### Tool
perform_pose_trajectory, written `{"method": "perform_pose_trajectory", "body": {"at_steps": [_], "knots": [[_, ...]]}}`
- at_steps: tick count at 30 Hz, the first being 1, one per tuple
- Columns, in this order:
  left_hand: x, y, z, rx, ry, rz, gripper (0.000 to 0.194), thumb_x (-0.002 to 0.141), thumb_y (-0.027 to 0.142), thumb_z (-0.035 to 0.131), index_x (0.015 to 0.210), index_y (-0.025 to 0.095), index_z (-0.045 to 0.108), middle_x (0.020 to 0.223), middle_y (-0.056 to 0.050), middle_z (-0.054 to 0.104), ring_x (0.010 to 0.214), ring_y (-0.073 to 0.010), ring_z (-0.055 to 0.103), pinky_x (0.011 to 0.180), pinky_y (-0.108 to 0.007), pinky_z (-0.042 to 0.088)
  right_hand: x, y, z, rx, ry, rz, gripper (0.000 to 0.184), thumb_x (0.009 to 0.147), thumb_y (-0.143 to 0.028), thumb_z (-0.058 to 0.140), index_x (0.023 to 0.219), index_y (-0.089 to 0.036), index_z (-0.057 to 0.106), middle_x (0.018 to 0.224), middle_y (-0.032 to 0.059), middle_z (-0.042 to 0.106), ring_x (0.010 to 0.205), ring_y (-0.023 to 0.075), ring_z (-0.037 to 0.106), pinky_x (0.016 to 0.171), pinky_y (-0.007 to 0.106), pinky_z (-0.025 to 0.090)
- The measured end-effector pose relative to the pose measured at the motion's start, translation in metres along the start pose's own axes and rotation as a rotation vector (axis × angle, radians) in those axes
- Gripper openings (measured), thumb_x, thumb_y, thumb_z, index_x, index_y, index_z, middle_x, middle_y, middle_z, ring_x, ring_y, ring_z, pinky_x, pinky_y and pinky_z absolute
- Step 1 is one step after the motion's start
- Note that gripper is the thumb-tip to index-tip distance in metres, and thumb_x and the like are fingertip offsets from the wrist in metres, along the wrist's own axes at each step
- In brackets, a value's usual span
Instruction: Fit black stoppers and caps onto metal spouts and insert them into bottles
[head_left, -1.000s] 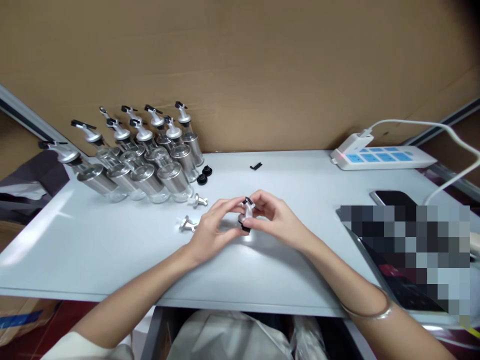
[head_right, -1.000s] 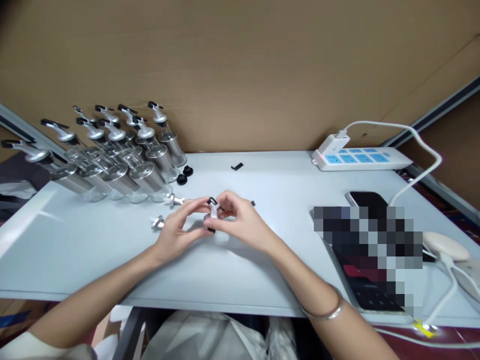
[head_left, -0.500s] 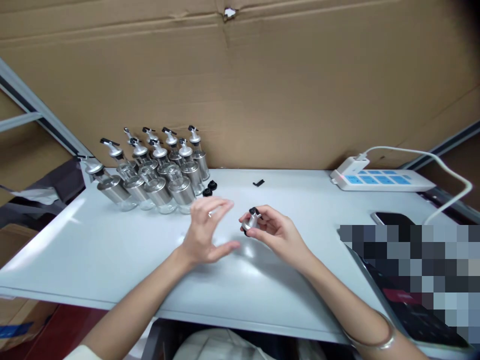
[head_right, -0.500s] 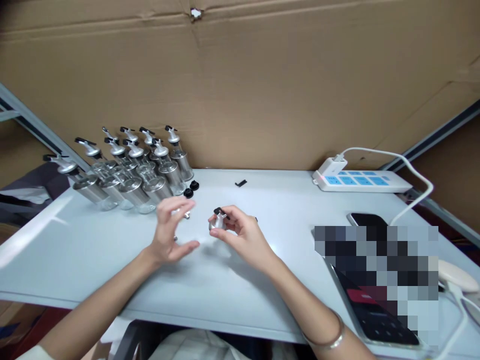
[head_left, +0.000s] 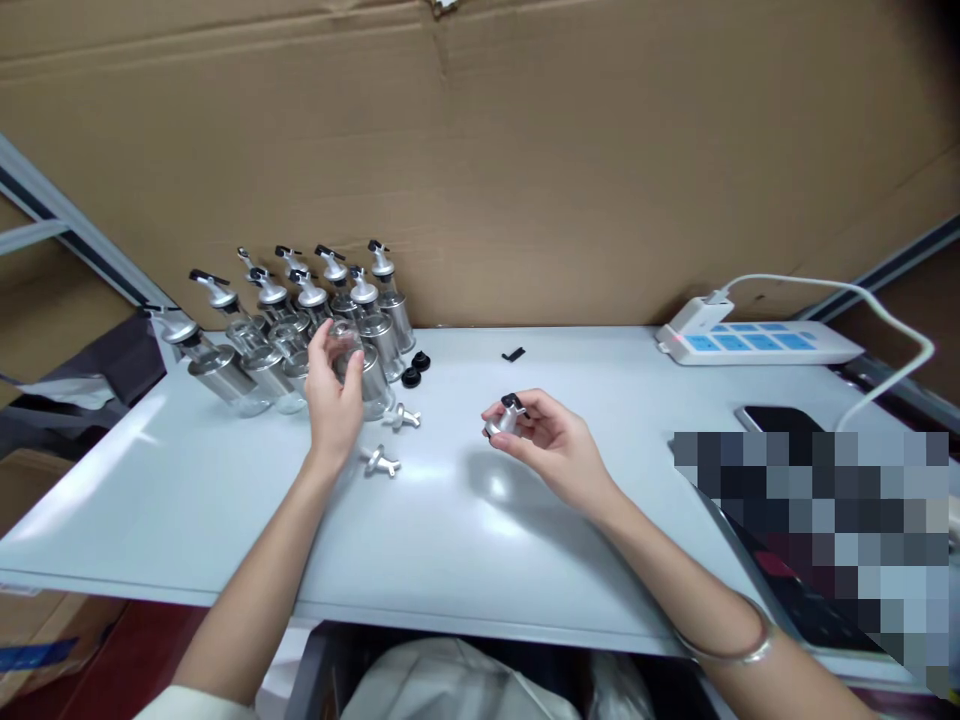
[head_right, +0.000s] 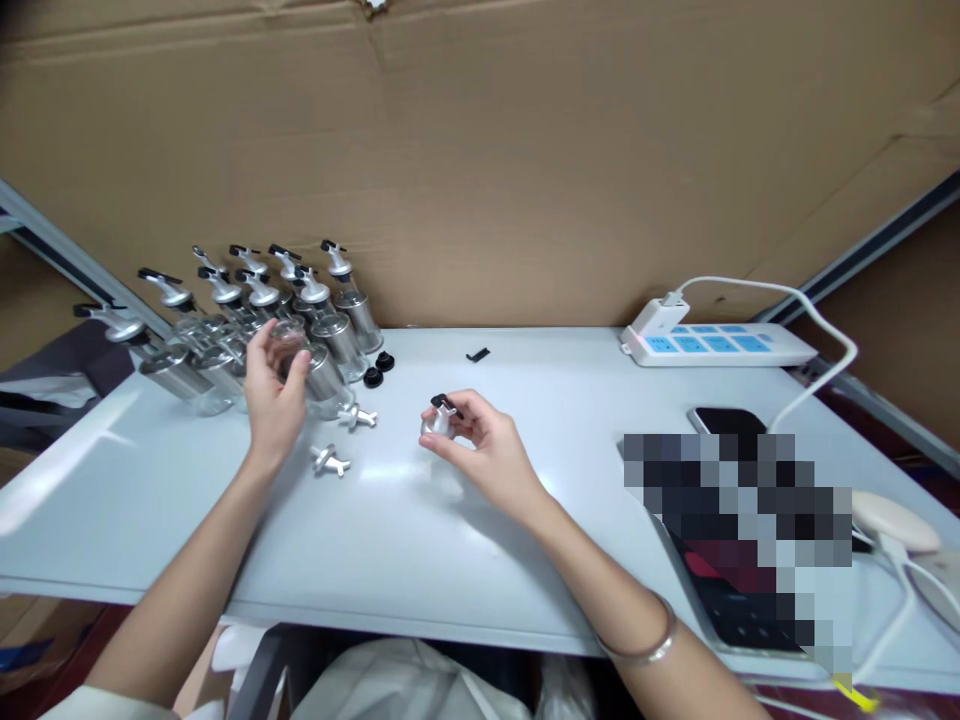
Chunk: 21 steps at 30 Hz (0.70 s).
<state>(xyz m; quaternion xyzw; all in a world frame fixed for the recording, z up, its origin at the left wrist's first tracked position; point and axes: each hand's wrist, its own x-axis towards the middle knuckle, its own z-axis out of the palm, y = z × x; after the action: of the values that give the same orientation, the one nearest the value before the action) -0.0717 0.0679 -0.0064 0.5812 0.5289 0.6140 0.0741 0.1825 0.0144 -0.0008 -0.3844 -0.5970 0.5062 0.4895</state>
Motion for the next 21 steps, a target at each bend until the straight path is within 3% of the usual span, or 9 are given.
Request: {"method": "perform_pose_trajectory", "body": {"at_steps": [2,6,11,13,15,21], "knots": [[0.000,0.000,-0.001,-0.012,-0.013,0.011,0.053,0.086,0.040,0.062,0.132,0.020,0.044,0.111,-0.010,0.064,0.107,-0.0219,0.062,0.100,-0.042,0.047,0.000,0.000,0.000,-0.011,0.015,-0.025,0.030,0.070,-0.036,0.077,0.088,-0.021,0.059,0.091,0.0065,0.070,0.077,0.0169,0.064,0.076,0.036,0.055],[-0.005,0.008,0.001,-0.001,0.045,0.096,0.050,0.086,0.040,0.063,0.129,0.021,0.047,0.110,-0.008,0.062,0.105,-0.0210,0.062,0.099,-0.040,0.047,0.000,-0.003,0.001,-0.009,0.104,-0.091,0.028,0.071,-0.036,0.076,0.087,-0.022,0.058,0.088,0.0050,0.069,0.075,0.0164,0.063,0.074,0.035,0.055],[-0.017,0.027,0.001,-0.033,0.212,0.387,0.049,0.089,0.040,0.057,0.132,0.026,0.038,0.116,-0.008,0.053,0.109,-0.0229,0.060,0.099,-0.044,0.048,-0.001,-0.005,0.000,0.019,0.246,-0.135,0.025,0.073,-0.034,0.075,0.088,-0.023,0.057,0.090,0.0036,0.068,0.075,0.0160,0.064,0.075,0.036,0.055],[-0.024,0.036,0.001,-0.063,0.213,0.524,0.051,0.088,0.035,0.059,0.133,0.029,0.037,0.112,-0.006,0.054,0.104,-0.0231,0.061,0.098,-0.048,0.048,-0.001,-0.004,0.000,0.030,0.283,-0.154,0.026,0.073,-0.034,0.075,0.087,-0.023,0.057,0.089,0.0032,0.068,0.075,0.0160,0.064,0.075,0.036,0.056],[-0.032,0.046,0.003,-0.127,0.136,0.584,0.055,0.088,0.030,0.059,0.136,0.034,0.034,0.108,-0.004,0.056,0.099,-0.0222,0.062,0.096,-0.049,0.049,-0.001,-0.002,0.001,0.035,0.302,-0.169,0.025,0.073,-0.033,0.076,0.087,-0.023,0.057,0.088,0.0027,0.068,0.074,0.0155,0.064,0.075,0.035,0.056],[-0.061,0.072,0.015,-0.340,-0.277,0.473,0.056,0.091,0.025,0.056,0.141,0.034,0.034,0.108,-0.006,0.062,0.101,-0.0214,0.063,0.091,-0.042,0.053,-0.001,0.000,0.002,0.014,0.298,-0.173,0.026,0.074,-0.036,0.075,0.088,-0.023,0.056,0.086,0.0020,0.066,0.073,0.0150,0.062,0.074,0.034,0.055]]}}
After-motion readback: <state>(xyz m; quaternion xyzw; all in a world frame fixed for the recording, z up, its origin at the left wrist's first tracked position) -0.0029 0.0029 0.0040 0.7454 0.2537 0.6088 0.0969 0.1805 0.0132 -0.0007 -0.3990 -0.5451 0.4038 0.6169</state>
